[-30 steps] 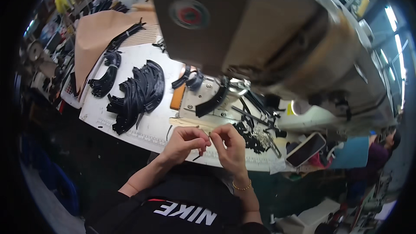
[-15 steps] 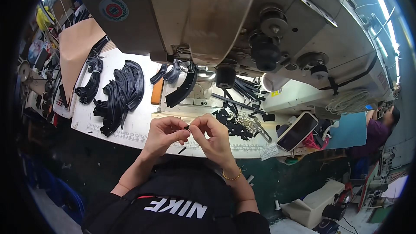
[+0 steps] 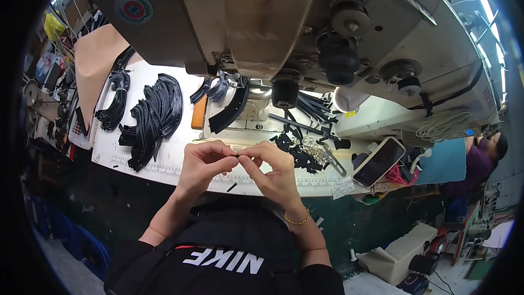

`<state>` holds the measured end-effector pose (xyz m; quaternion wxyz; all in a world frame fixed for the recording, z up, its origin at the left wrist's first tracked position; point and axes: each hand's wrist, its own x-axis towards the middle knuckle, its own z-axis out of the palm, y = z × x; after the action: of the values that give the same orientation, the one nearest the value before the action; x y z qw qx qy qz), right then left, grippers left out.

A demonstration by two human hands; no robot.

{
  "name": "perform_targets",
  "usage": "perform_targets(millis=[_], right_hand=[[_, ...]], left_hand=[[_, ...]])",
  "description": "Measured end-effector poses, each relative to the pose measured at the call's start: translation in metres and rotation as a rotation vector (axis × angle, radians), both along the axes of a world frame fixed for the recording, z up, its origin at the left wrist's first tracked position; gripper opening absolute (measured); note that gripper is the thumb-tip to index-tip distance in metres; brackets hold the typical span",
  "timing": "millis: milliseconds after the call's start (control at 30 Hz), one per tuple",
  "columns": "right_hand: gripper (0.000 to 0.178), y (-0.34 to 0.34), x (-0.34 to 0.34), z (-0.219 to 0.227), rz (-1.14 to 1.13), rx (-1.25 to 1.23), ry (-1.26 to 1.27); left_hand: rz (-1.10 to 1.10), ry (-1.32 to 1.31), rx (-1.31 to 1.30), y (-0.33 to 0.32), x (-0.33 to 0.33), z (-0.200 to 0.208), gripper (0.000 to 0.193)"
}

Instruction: The person aligns small straps with curved shoe pieces and stitches them together using a sewing machine.

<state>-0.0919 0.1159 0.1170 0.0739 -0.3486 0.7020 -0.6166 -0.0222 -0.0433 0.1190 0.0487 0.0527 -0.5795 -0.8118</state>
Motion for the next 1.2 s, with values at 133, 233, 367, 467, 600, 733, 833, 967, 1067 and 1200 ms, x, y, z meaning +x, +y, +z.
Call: perform_targets(millis=[133, 233, 367, 467, 600, 733, 833, 967, 1067, 1200], right_hand=[[0.010, -0.008, -0.005, 0.016, -0.089, -0.069, 0.046], [0.012, -0.018, -0.017, 0.033, -0.192, -0.191, -0.258], [0.016, -0.032, -0.030, 0.036, -0.179, -0.275, -0.497], [0.016, -0.040, -0.031, 0.039, -0.192, -0.258, -0.551], [0.015, -0.046, -0.032, 0.039, -0.262, -0.233, -0.552], [0.014, -0.045, -0.030, 0.044, -0.257, -0.222, -0.532], [0.013, -0.052, -0.030, 0.043, -0.285, -0.203, -0.513], [0.015, -0.052, -0.030, 0.040, -0.314, -0.138, -0.484], [0.014, -0.052, -0.034, 0.036, -0.307, -0.164, -0.510], [0.012, -0.048, -0.036, 0.036, -0.282, -0.147, -0.558]], left_hand=[[0.323, 0.450, -0.683, -0.001, -0.006, 0.024, 0.013], [0.497, 0.619, -1.082, -0.014, -0.031, 0.044, 0.026], [0.506, 0.589, -1.149, -0.020, -0.057, 0.033, 0.031], [0.488, 0.595, -1.119, -0.020, -0.062, 0.028, 0.027], [0.479, 0.595, -1.198, -0.018, -0.060, 0.024, 0.024], [0.463, 0.566, -1.220, -0.019, -0.060, 0.026, 0.018], [0.402, 0.482, -1.203, -0.021, -0.060, 0.027, 0.018], [0.392, 0.442, -1.186, -0.021, -0.060, 0.022, 0.022], [0.313, 0.241, -0.785, -0.017, -0.055, 0.027, 0.024], [0.143, 0.165, -0.623, -0.029, -0.055, 0.038, 0.025]])
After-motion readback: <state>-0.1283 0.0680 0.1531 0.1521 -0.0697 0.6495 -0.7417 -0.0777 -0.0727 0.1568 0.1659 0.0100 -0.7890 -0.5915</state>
